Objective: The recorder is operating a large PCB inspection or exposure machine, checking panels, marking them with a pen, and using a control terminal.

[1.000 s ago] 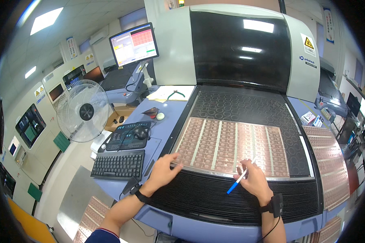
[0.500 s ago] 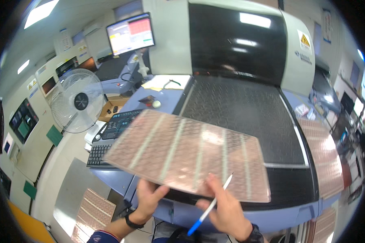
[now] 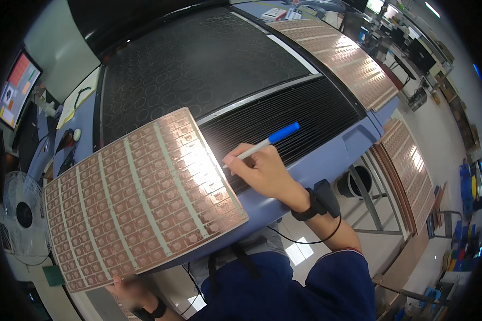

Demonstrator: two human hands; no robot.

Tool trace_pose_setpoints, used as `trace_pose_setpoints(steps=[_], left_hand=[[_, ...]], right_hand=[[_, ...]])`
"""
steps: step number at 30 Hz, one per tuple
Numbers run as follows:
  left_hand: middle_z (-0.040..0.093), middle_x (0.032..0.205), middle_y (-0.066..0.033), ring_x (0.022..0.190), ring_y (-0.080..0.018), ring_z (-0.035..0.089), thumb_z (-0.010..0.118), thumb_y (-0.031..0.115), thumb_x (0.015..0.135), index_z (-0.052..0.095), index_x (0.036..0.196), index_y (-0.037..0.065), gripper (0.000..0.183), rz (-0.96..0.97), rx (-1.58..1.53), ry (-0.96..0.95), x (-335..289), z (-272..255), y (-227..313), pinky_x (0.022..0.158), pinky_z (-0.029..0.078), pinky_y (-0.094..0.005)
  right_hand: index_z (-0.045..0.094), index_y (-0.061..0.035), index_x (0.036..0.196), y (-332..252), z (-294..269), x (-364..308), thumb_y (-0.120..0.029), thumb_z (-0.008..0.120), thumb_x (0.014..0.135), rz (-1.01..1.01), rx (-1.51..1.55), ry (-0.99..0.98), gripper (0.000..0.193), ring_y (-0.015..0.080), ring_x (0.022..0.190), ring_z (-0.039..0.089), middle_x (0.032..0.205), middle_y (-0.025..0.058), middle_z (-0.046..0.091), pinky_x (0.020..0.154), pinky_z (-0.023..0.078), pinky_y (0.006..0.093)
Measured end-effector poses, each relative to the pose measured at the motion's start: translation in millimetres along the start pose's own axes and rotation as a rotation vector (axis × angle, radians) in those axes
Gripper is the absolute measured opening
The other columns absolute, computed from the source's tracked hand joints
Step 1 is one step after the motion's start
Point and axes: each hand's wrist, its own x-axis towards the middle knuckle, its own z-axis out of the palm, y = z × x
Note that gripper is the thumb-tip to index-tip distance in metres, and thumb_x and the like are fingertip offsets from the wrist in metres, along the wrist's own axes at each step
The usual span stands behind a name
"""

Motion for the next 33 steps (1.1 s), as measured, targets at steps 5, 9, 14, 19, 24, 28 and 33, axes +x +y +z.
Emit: trace_pose_setpoints(steps=[5,9,14,19,24,28,33], left_hand=[[0.048,0.145,-0.0259,0.131,-0.0336,0.052,0.059,0.025,0.089,0.036,0.148,-0.008,0.071,-0.022,0.028,0.002,4,-9,-1,0.109,0.043,-0.0477],[0.049,0.144,-0.0262,0.130,-0.0337,0.054,0.059,0.025,0.089,0.036,0.148,-0.009,0.072,0.011,0.052,-0.025,8,-12,-2,0.109,0.044,-0.0475],[0.049,0.144,-0.0262,0.130,-0.0335,0.053,0.060,0.026,0.089,0.036,0.148,-0.010,0.073,-0.008,0.077,0.015,6,-10,3,0.109,0.043,-0.0473],[0.048,0.146,-0.0261,0.132,-0.0336,0.052,0.059,0.022,0.089,0.035,0.148,-0.010,0.071,0.009,0.087,0.068,1,-11,1,0.111,0.042,-0.0483],[0.049,0.149,-0.0214,0.136,-0.0357,0.050,0.055,0.012,0.088,0.034,0.152,-0.007,0.070,-0.079,-0.345,0.099,4,-17,31,0.117,0.038,-0.0520],[0.057,0.144,-0.0228,0.131,-0.0352,0.057,0.054,0.011,0.091,0.049,0.144,-0.005,0.056,-0.139,-0.623,0.058,7,-89,100,0.117,0.042,-0.0510],[0.059,0.142,-0.0235,0.119,-0.0285,0.067,0.049,0.013,0.105,0.050,0.142,-0.006,0.041,0.019,-0.783,0.087,-64,-271,105,0.103,0.056,-0.0432]], right_hand=[[0.069,0.0006,0.091,-17,4,-2,-0.010,0.067,0.088,-0.076,-0.164,-0.052,0.011,0.0068,0.060,0.058,0.073,0.0032,0.067,0.053,0.044,0.0235],[0.068,0.0007,0.088,-15,4,-4,-0.008,0.068,0.087,-0.121,-0.162,-0.076,0.009,0.0075,0.062,0.060,0.074,0.0046,0.068,0.054,0.044,0.0240],[0.067,-0.0004,0.086,-17,-1,-5,-0.007,0.066,0.086,-0.100,-0.111,-0.124,0.006,0.0073,0.059,0.058,0.070,0.0038,0.066,0.052,0.043,0.0242],[0.068,-0.0019,0.088,-5,-4,-8,-0.007,0.070,0.088,-0.085,-0.106,-0.013,0.006,0.0055,0.063,0.058,0.073,0.0016,0.067,0.054,0.042,0.0237],[0.066,0.0000,0.097,5,-2,-10,-0.004,0.067,0.097,-0.017,0.221,0.113,0.004,0.0101,0.079,0.065,0.088,0.0062,0.068,0.069,0.053,0.0235],[0.064,-0.0005,0.095,3,-12,-16,-0.008,0.068,0.096,-0.017,0.177,0.204,0.008,0.0085,0.068,0.059,0.077,0.0064,0.065,0.062,0.046,0.0221],[0.062,0.0019,0.096,8,-13,-14,-0.005,0.065,0.096,0.025,0.222,0.207,0.008,0.0126,0.070,0.063,0.081,0.0089,0.064,0.061,0.048,0.0230]])
